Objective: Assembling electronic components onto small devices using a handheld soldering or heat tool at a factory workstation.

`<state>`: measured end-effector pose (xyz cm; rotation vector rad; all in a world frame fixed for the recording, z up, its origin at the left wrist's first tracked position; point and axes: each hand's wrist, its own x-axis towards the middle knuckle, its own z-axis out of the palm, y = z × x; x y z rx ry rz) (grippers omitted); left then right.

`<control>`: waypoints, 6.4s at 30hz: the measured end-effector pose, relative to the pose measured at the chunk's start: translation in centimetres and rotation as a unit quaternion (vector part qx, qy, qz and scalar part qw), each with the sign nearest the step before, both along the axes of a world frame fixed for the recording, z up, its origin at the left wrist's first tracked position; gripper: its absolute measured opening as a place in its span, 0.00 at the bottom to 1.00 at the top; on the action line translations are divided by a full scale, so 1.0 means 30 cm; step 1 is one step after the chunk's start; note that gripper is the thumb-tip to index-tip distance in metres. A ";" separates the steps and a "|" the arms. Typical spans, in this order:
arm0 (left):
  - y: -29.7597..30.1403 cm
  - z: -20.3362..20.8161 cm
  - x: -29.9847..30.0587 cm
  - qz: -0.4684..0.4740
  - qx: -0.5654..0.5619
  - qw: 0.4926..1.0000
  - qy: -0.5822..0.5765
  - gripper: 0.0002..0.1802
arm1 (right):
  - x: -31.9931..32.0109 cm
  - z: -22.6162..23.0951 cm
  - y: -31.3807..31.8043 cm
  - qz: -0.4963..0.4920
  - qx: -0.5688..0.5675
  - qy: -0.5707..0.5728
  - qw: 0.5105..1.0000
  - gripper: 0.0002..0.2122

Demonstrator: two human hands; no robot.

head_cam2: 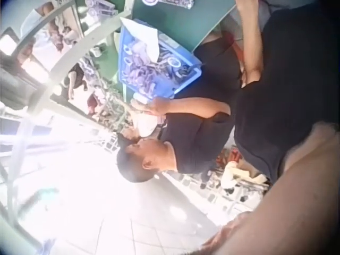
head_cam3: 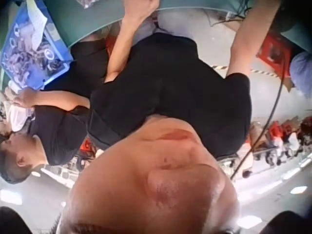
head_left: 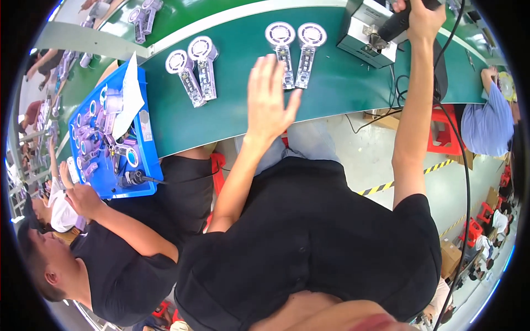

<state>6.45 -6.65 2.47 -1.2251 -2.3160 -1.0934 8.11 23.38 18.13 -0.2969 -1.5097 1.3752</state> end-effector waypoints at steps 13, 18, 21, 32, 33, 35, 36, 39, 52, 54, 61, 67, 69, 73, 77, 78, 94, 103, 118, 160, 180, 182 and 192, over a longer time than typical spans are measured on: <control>0.053 -0.037 -0.021 -0.036 0.002 0.999 -0.040 0.36 | -0.182 -0.131 -0.377 0.156 -0.029 0.081 0.984 0.20; 0.052 -0.045 -0.026 -0.034 0.006 0.998 -0.043 0.37 | -0.222 -0.156 -0.408 0.188 0.007 0.080 0.979 0.20; 0.052 -0.044 -0.026 -0.036 0.010 0.998 -0.046 0.36 | -0.221 -0.168 -0.408 0.186 0.020 0.067 0.980 0.19; 0.053 -0.037 -0.029 -0.037 0.002 0.998 -0.040 0.36 | -0.214 -0.207 -0.447 0.197 0.033 0.061 0.978 0.17; 0.058 -0.036 -0.028 -0.041 0.003 0.998 -0.041 0.36 | -0.211 -0.210 -0.444 0.196 0.033 0.061 0.978 0.17; 0.048 -0.039 -0.029 -0.030 -0.003 0.999 -0.040 0.36 | -0.216 -0.223 -0.451 0.213 0.034 0.063 0.975 0.18; 0.044 -0.039 -0.028 -0.024 -0.007 0.999 -0.039 0.36 | -0.238 -0.240 -0.469 0.216 0.031 0.065 0.974 0.18; 0.058 -0.035 -0.026 -0.032 -0.006 0.999 -0.038 0.36 | -0.254 -0.250 -0.481 0.425 -0.337 0.415 0.730 0.18; 0.112 -0.065 -0.016 -0.029 0.013 0.997 -0.065 0.33 | 0.051 -0.004 0.068 -0.024 0.129 0.031 0.991 0.17; 0.107 -0.071 -0.020 -0.026 0.020 0.998 -0.062 0.32 | 0.048 -0.033 0.061 0.000 0.103 0.033 0.994 0.18; 0.084 -0.060 -0.015 -0.030 0.032 0.996 -0.076 0.31 | 0.041 -0.070 0.071 0.052 0.045 0.039 0.997 0.10; 0.085 -0.056 -0.015 -0.035 0.047 0.996 -0.066 0.30 | 0.002 -0.084 -0.081 0.162 -0.021 0.028 0.986 0.07; 0.079 -0.055 -0.014 -0.035 0.040 0.997 -0.063 0.30 | -0.049 -0.095 -0.178 0.231 -0.018 0.074 0.970 0.07; 0.078 -0.060 -0.013 -0.034 0.033 0.997 -0.055 0.31 | -0.172 -0.144 -0.300 0.296 0.046 0.119 0.947 0.17; 0.075 -0.054 -0.014 -0.035 0.040 0.997 -0.062 0.32 | -0.206 -0.183 -0.412 0.293 0.060 0.103 0.949 0.18; 0.075 -0.055 -0.017 -0.037 0.039 0.997 -0.063 0.31 | -0.211 -0.187 -0.425 0.285 0.070 0.102 0.950 0.18; 0.069 -0.061 -0.021 -0.029 0.039 0.997 -0.064 0.33 | -0.261 -0.224 -0.474 0.279 0.126 0.059 0.950 0.14; 0.079 -0.046 -0.013 -0.016 0.011 0.997 -0.074 0.36 | -0.200 -0.222 -0.468 0.271 0.089 0.133 0.949 0.21; 0.220 -0.018 0.010 -0.021 -0.033 0.998 0.048 0.27 | 0.038 -0.055 0.119 0.069 0.099 -0.004 0.993 0.33; 0.262 -0.054 0.068 -0.070 -0.055 0.995 0.041 0.26 | 0.177 -0.291 -0.134 0.210 0.036 0.087 0.973 0.34; 0.234 -0.027 0.056 -0.102 -0.019 0.994 -0.013 0.32 | 0.049 -0.069 0.155 0.124 0.072 -0.014 0.990 0.30; 0.235 -0.035 0.053 -0.099 -0.015 0.995 -0.015 0.32 | 0.045 -0.070 0.109 0.111 0.021 -0.011 0.993 0.31; 0.238 -0.043 0.053 -0.095 -0.012 0.995 -0.015 0.30 | 0.146 -0.160 -0.158 0.221 0.012 0.054 0.974 0.39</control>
